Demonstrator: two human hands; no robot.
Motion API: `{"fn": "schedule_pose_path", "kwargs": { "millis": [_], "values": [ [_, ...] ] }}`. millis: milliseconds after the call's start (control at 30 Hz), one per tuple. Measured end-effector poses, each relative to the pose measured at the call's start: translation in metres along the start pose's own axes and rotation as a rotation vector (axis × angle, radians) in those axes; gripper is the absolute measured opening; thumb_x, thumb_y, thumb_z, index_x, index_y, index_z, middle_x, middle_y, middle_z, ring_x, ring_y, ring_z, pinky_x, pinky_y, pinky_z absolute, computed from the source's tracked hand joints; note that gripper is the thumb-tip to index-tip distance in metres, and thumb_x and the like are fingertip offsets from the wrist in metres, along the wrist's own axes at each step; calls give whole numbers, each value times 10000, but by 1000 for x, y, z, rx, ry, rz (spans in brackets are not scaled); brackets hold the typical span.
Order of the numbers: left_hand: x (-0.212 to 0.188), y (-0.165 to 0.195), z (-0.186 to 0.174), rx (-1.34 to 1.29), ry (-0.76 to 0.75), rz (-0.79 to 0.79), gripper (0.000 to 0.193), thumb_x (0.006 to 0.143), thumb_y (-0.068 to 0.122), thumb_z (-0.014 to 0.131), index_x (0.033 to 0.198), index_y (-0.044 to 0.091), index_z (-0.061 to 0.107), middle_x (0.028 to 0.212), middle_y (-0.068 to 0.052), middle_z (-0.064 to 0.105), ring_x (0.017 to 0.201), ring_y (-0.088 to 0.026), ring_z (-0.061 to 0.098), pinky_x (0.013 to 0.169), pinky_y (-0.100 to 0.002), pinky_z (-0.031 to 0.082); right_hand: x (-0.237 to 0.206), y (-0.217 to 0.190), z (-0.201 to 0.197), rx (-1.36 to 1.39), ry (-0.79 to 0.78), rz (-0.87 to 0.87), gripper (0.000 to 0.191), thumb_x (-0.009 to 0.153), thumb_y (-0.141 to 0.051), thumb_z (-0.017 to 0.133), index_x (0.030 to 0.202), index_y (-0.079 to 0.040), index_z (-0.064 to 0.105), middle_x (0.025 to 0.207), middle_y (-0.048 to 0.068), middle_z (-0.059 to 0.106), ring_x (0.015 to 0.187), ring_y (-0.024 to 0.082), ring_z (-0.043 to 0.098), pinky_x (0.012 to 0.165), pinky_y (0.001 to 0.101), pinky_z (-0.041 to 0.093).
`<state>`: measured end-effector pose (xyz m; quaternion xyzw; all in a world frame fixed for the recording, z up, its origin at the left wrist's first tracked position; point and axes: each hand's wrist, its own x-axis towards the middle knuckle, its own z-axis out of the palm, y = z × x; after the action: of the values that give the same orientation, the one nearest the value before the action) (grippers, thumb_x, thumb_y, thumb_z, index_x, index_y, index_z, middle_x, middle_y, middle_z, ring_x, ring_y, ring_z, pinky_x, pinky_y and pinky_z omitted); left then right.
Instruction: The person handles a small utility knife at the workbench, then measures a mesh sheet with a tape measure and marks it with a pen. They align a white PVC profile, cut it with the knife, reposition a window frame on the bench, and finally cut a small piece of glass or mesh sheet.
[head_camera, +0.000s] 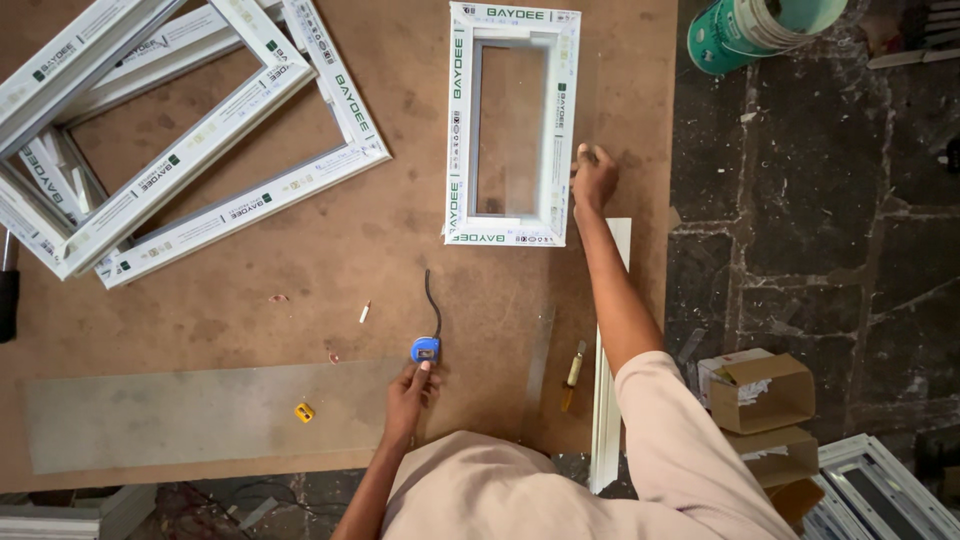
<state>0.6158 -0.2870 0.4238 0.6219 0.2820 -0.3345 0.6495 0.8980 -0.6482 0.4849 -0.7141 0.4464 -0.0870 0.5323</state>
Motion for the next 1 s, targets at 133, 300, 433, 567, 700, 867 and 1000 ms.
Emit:
{"fn": "schedule_pose_path", "kwargs": {
  "millis": [133,300,433,567,700,867,1000],
  "values": [
    [2,4,1,-4,-6,12,318,1021,339,582,1032,72,754,800,6,712,648,-68,575,560,-238,404,3,6,13,-114,126,-511,363,966,-204,719,1213,62,694,1079,188,727,997,311,705,868,427,549],
    [3,3,-1,-75,-2,1,296,1020,329,596,1010,73,745,790,8,695,641,-61,556,563,-233,401,-7,14,28,-548,289,-595,464,896,-229,735,1247,65,665,1145,291,628,1100,464,540,951,536,425],
    [7,-1,-3,-53,-22,10,317,1029,337,593,978,61,741,774,14,687,632,-55,545,555,-232,389,-4,18,27,-338,240,-556,349,1030,-164,601,1329,5,661,1169,279,617,1083,428,604,924,481,491],
    [14,2,-5,-29,-19,35,343,1029,348,584,955,52,740,757,16,694,618,-60,551,547,-234,400,4,19,26,-322,243,-434,301,1026,-160,582,1283,-57,700,1124,207,674,1052,379,659,905,447,517],
    [13,5,-8,-17,46,5,340,1029,353,590,1007,63,767,748,15,667,616,-58,513,548,-235,385,2,20,29,-333,265,-426,289,1018,-154,596,1270,-64,705,1120,198,685,1041,387,657,887,451,511],
    [14,12,-7,10,33,7,331,1013,352,588,1045,78,772,759,24,681,623,-50,520,551,-231,393,-1,15,28,-339,243,-445,286,1023,-151,594,1272,-70,709,1113,193,686,1035,380,665,879,451,521],
    [17,16,-6,0,21,61,337,1011,353,583,1029,68,760,781,20,716,635,-45,538,557,-225,403,-5,9,35,-392,257,-409,273,989,-128,620,1234,-90,735,1087,181,675,1008,371,666,853,458,519]
  ]
}}
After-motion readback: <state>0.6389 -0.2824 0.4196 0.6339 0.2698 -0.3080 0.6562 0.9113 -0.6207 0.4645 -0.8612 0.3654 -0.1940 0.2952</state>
